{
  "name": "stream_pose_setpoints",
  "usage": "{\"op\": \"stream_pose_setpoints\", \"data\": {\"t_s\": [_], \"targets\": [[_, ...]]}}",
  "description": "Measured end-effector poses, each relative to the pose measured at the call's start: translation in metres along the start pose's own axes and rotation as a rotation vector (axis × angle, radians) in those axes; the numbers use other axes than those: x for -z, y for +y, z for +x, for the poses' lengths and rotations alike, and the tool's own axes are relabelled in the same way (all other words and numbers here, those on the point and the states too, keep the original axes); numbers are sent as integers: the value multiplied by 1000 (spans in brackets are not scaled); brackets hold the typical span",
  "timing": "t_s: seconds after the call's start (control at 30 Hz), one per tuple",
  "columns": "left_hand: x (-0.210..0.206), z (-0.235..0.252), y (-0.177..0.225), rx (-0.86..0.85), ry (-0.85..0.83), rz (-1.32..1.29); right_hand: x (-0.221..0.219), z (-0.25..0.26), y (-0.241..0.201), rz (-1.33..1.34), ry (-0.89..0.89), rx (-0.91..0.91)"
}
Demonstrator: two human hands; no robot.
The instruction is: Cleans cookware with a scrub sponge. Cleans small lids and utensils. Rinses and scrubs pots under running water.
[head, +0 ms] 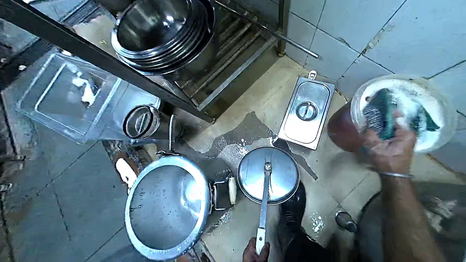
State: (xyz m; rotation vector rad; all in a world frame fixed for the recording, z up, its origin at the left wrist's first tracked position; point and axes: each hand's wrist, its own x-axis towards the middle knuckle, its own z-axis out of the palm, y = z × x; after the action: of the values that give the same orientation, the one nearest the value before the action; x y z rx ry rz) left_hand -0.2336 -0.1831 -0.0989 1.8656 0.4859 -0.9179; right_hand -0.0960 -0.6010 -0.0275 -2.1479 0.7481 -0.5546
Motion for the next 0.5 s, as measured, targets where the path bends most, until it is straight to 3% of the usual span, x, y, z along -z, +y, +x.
{"op": "stream_pose_setpoints", "data": {"t_s": [0.1, 0.27, 0.43, 0.5], "targets": [[-4, 9, -4, 23, -33, 1, -56, -54, -8, 68, -217, 47], [-7, 38, -25, 40, -48, -67, -159, -124, 23, -59, -683, -53], [2, 56, -35, 29, -70, -143, -233, -131, 79, -242, -598, 53], [3, 61, -31, 23, -69, -187, -247, -122, 89, -329, -668, 35]]}}
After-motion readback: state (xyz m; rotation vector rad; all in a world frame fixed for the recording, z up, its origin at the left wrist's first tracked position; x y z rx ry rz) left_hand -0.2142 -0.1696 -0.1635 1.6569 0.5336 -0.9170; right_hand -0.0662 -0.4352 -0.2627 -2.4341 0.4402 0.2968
